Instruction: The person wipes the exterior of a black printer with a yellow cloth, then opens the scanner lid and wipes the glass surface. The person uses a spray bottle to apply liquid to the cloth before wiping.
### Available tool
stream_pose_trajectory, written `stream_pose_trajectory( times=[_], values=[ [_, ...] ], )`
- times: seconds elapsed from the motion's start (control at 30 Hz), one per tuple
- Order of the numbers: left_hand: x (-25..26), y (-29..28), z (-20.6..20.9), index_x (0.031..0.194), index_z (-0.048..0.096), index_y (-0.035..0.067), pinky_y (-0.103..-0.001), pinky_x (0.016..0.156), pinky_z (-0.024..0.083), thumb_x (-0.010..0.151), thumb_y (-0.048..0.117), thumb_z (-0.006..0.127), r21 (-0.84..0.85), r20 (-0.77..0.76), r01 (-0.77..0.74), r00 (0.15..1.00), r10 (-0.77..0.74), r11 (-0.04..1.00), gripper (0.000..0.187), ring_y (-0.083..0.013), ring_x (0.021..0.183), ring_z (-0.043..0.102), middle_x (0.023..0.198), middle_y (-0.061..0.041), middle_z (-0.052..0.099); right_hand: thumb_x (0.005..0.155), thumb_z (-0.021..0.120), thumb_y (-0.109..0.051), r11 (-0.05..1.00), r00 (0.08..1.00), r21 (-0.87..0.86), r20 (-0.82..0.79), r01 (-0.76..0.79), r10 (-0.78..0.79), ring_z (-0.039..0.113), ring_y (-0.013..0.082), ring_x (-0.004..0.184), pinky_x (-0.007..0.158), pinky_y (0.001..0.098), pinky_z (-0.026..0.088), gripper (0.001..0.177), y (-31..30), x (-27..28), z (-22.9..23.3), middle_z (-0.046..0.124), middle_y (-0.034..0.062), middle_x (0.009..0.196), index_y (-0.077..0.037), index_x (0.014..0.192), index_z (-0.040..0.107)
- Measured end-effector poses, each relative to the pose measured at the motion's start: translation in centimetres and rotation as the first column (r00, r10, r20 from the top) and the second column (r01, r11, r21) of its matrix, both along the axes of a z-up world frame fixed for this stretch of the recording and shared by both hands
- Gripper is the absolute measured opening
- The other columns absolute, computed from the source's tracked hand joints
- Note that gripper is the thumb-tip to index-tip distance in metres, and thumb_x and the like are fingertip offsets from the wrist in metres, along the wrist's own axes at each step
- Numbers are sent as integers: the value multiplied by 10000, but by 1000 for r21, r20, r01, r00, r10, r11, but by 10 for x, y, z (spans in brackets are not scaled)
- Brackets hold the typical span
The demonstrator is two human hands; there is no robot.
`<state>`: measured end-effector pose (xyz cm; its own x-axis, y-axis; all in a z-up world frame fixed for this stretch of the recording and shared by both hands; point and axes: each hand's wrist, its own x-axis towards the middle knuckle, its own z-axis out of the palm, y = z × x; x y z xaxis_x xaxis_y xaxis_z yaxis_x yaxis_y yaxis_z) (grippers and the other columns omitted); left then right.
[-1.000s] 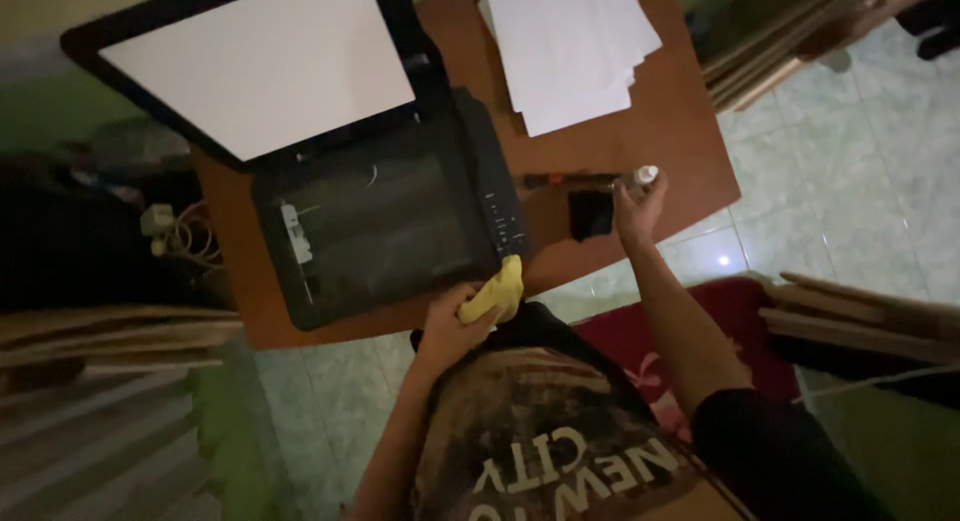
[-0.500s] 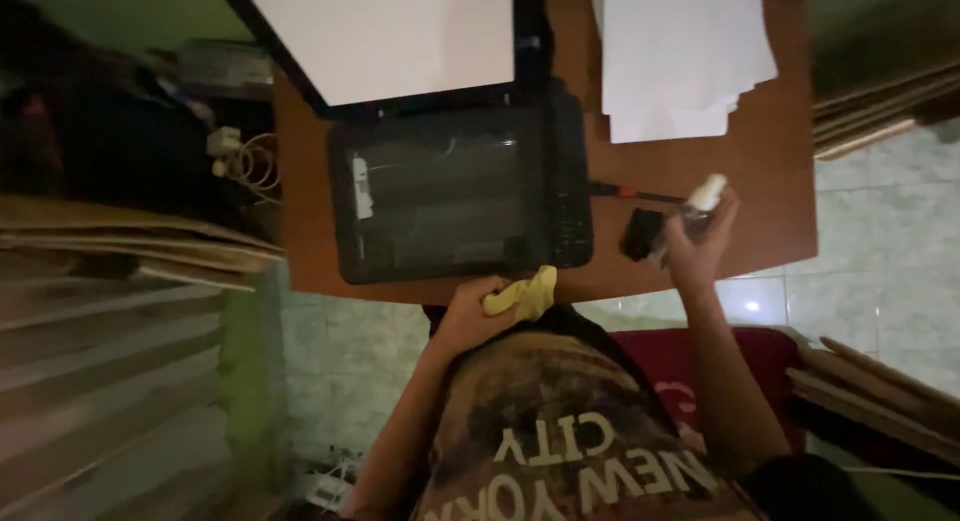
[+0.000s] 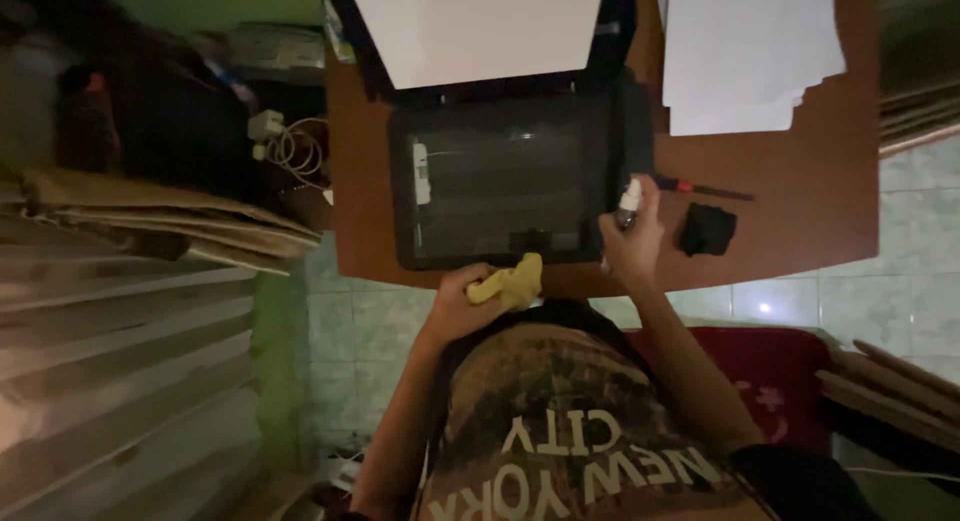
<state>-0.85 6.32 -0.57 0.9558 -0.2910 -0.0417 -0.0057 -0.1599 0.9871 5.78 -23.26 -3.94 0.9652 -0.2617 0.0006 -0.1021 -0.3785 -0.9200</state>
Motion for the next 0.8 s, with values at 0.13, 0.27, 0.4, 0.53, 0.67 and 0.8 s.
stream_pose_trajectory(
  times=[0.13, 0.27, 0.4, 0.53, 0.67, 0.8],
  values=[
    [-7, 25, 0, 957, 671, -20, -296, 743, 554, 829, 58, 790, 14, -3, -51, 999, 51, 999, 192, -93, 858, 651, 969, -80, 736, 917, 660, 24, 994, 995, 39, -1, 104, -104, 659, 97, 730, 600, 291, 562, 596, 8, 7, -1, 691, 71, 1010, -139, 1447, 440],
    [-12, 43, 1, 930, 648, -12, -284, 710, 570, 853, 65, 740, -108, -129, -116, 986, 101, 987, 142, -82, 835, 676, 1052, -63, 755, 919, 652, 22, 991, 990, -27, -49, 129, -131, 609, 150, 699, 632, 323, 527, 652, 17, -1, 10, 670, 111, 942, -149, 1502, 416],
    [-14, 59, 1, 972, 673, -14, -268, 732, 553, 874, 53, 750, -53, -29, -161, 987, 160, 985, 142, -73, 854, 640, 1007, -68, 756, 930, 669, -24, 998, 985, -10, -165, 54, -55, 617, 173, 689, 594, 336, 518, 622, 31, -15, 17, 660, 111, 924, -168, 1485, 428],
    [-17, 71, -2, 1038, 715, -1, -250, 635, 510, 868, 60, 763, -28, -157, -206, 967, 199, 978, 187, -56, 749, 594, 849, -32, 683, 908, 682, -31, 999, 985, 5, -167, -46, 46, 635, 147, 748, 634, 317, 519, 639, 47, -33, 10, 670, 89, 904, -171, 1484, 444],
    [-20, 81, -4, 1037, 701, 7, -244, 652, 524, 865, 47, 742, -14, -73, -242, 968, 240, 970, 181, -41, 770, 598, 879, 7, 683, 902, 689, -32, 983, 983, -104, -116, -152, 140, 635, 169, 709, 610, 334, 509, 644, 58, -41, 2, 660, 100, 882, -165, 1482, 441],
    [-23, 90, -5, 1061, 714, 14, -249, 575, 492, 840, 50, 717, 12, -171, -278, 946, 276, 960, 224, -55, 689, 582, 808, -3, 654, 917, 682, -28, 982, 965, -62, -205, -178, 162, 642, 189, 690, 612, 333, 513, 640, 71, -43, 4, 662, 131, 829, -183, 1495, 454]
  ],
)
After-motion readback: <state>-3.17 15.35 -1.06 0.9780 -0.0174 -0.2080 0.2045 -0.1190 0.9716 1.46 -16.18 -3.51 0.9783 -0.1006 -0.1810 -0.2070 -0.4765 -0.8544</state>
